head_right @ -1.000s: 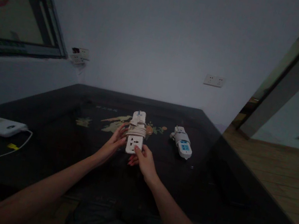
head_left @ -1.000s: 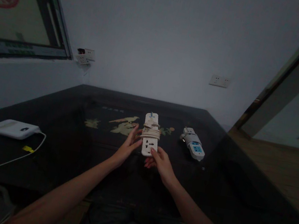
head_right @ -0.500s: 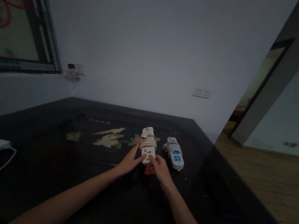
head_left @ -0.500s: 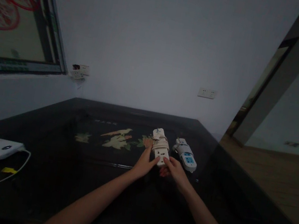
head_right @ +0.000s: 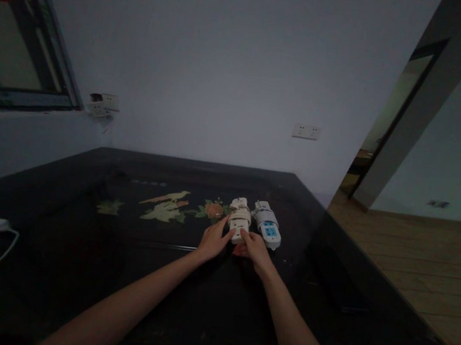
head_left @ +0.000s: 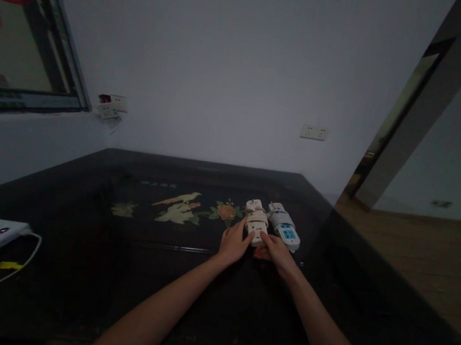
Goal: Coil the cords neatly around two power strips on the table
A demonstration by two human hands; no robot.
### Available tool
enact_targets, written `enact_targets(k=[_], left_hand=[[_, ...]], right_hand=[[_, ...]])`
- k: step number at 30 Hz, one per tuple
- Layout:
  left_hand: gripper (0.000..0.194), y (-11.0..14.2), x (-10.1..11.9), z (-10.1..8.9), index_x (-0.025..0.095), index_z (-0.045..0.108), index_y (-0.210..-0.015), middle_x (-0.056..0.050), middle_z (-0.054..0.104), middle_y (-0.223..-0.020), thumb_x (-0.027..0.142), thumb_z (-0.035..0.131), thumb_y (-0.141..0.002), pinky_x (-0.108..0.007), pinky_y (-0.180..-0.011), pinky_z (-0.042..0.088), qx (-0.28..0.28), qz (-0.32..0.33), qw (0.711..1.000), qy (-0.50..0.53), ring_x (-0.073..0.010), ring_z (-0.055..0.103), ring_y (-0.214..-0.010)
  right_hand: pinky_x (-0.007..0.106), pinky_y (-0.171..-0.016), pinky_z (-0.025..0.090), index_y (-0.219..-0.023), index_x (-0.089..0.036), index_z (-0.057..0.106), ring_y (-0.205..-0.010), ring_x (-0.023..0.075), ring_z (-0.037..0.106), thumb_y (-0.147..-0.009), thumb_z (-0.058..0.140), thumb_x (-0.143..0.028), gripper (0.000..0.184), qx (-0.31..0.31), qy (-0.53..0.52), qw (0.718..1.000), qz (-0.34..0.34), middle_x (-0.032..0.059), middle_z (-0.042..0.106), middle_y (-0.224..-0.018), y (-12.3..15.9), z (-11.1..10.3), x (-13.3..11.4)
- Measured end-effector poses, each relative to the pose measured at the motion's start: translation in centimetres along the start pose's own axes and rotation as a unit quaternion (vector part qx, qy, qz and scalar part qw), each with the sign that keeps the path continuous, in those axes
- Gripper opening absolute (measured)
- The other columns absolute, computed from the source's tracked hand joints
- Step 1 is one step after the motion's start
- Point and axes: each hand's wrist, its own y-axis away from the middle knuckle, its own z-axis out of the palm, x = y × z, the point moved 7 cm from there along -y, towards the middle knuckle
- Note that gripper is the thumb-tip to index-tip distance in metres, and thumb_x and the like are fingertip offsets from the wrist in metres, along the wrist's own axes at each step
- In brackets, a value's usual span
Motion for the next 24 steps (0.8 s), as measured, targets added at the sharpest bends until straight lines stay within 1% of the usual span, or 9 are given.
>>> enact_targets(k=[3, 9, 12, 14, 17, 24], left_hand=[[0.062, 0.2, 0.1, 0.1, 0.020, 0.031, -0.143, -0.010, 0.047, -0.141, 0.044, 0.043, -0.087, -0.042, -0.109, 0.025, -0.008, 0.004, 1.000, -0.005, -0.0263, 0.042, -0.129], [0.067, 0.5, 0.1, 0.2, 0.020, 0.030, -0.143, -0.010, 0.043, -0.144, 0.046, 0.049, -0.084, -0.044, -0.110, 0.021, -0.022, 0.023, 0.999, -0.005, -0.0264, 0.039, -0.131], [0.069, 0.5, -0.1, 0.3, 0.021, 0.030, -0.143, -0.010, 0.043, -0.144, 0.046, 0.052, -0.083, -0.045, -0.110, 0.021, -0.024, 0.017, 1.000, -0.006, -0.0267, 0.040, -0.131], [0.070, 0.5, -0.1, 0.3, 0.021, 0.031, -0.143, -0.010, 0.043, -0.144, 0.047, 0.053, -0.082, -0.045, -0.111, 0.020, -0.026, 0.015, 1.000, -0.005, -0.0267, 0.040, -0.131], [0.070, 0.6, 0.0, 0.2, 0.021, 0.032, -0.142, -0.010, 0.044, -0.143, 0.050, 0.053, -0.082, -0.045, -0.111, 0.020, -0.029, 0.013, 0.999, -0.003, -0.0270, 0.040, -0.131], [0.067, 0.5, -0.1, 0.1, 0.019, 0.031, -0.142, -0.011, 0.049, -0.139, 0.048, 0.050, -0.084, -0.043, -0.110, 0.022, -0.021, 0.005, 1.000, 0.007, -0.0269, 0.044, -0.128]], right_hand=[[0.020, -0.046, 0.051, -0.082, -0.012, 0.054, -0.045, 0.0121, 0.062, -0.090, 0.054, -0.037, 0.026, 0.005, 0.001, 1.000, 0.009, 0.0037, 0.063, -0.053, -0.2, -0.3, 0.1], [0.020, -0.046, 0.051, -0.086, -0.012, 0.053, -0.045, 0.0119, 0.062, -0.093, 0.048, -0.034, 0.024, 0.003, 0.025, 0.999, 0.021, 0.0040, 0.063, -0.054, 0.0, -0.4, -0.2], [0.020, -0.044, 0.052, -0.089, -0.013, 0.051, -0.043, 0.0126, 0.062, -0.093, 0.047, -0.035, 0.022, 0.006, 0.053, 0.998, 0.026, 0.0020, 0.062, -0.051, 0.2, -0.6, -0.4], [0.021, -0.041, 0.050, -0.091, -0.015, 0.049, -0.040, 0.0134, 0.061, -0.093, 0.048, -0.037, 0.022, 0.012, 0.079, 0.996, 0.026, -0.0002, 0.059, -0.048, 0.3, -0.9, -0.5], [0.020, -0.035, 0.047, -0.098, -0.016, 0.047, -0.035, 0.0143, 0.058, -0.090, 0.051, -0.039, 0.025, 0.026, 0.118, 0.993, 0.016, -0.0033, 0.056, -0.044, 0.5, -1.4, -0.7], [0.020, -0.033, 0.046, -0.105, -0.015, 0.048, -0.033, 0.0136, 0.057, -0.088, 0.055, -0.038, 0.030, 0.046, 0.162, 0.986, -0.020, -0.0054, 0.054, -0.044, 0.4, -2.3, -1.0]])
